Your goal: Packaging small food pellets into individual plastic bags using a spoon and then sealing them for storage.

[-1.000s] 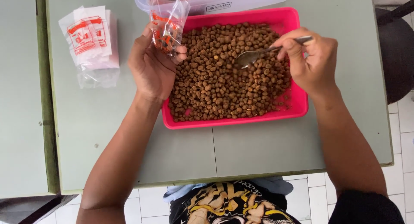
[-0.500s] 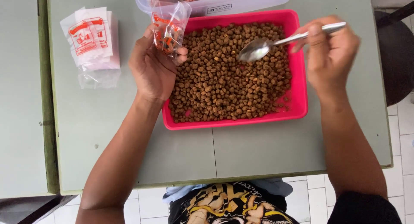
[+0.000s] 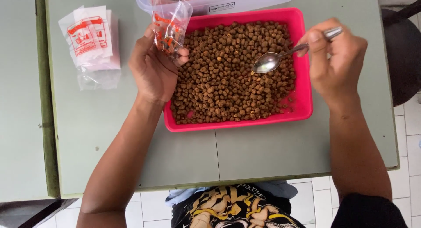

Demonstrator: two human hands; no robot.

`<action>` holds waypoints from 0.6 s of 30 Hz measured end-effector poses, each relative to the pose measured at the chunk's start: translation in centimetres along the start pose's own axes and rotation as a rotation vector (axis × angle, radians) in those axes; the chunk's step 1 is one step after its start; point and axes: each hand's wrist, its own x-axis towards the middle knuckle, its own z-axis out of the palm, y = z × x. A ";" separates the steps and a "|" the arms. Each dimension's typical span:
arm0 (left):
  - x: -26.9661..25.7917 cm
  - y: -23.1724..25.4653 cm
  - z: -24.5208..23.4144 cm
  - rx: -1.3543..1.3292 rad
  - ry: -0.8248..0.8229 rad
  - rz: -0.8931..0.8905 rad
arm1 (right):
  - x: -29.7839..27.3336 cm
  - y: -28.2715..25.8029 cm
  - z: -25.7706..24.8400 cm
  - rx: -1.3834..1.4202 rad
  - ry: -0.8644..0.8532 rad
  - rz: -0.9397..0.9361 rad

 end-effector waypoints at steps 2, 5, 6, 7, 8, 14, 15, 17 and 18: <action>0.0 0.0 0.1 -0.005 0.004 -0.003 | 0.0 -0.5 0.0 0.002 -0.019 -0.038; -0.1 0.2 0.3 -0.005 0.008 -0.008 | -0.1 -1.1 0.0 0.011 -0.046 -0.072; -0.2 0.2 0.4 -0.001 0.006 -0.013 | -0.2 -1.2 0.0 0.017 -0.053 -0.066; -0.2 0.3 0.4 -0.001 0.006 -0.014 | -0.1 -1.1 0.2 0.018 -0.053 -0.065; -0.2 0.3 0.5 -0.001 -0.002 -0.002 | 0.0 -1.1 0.4 0.031 -0.061 -0.062; 0.0 0.1 0.4 -0.003 0.027 -0.004 | 0.8 -0.9 1.7 0.249 -0.123 0.140; 0.1 0.1 0.3 -0.005 0.034 -0.018 | 1.0 -0.7 1.8 0.314 -0.138 0.211; -0.1 0.2 0.6 0.004 0.025 -0.020 | 0.9 0.0 1.6 0.291 -0.146 0.233; -0.2 0.3 0.7 0.015 0.016 -0.023 | 0.9 0.3 1.6 0.268 -0.153 0.257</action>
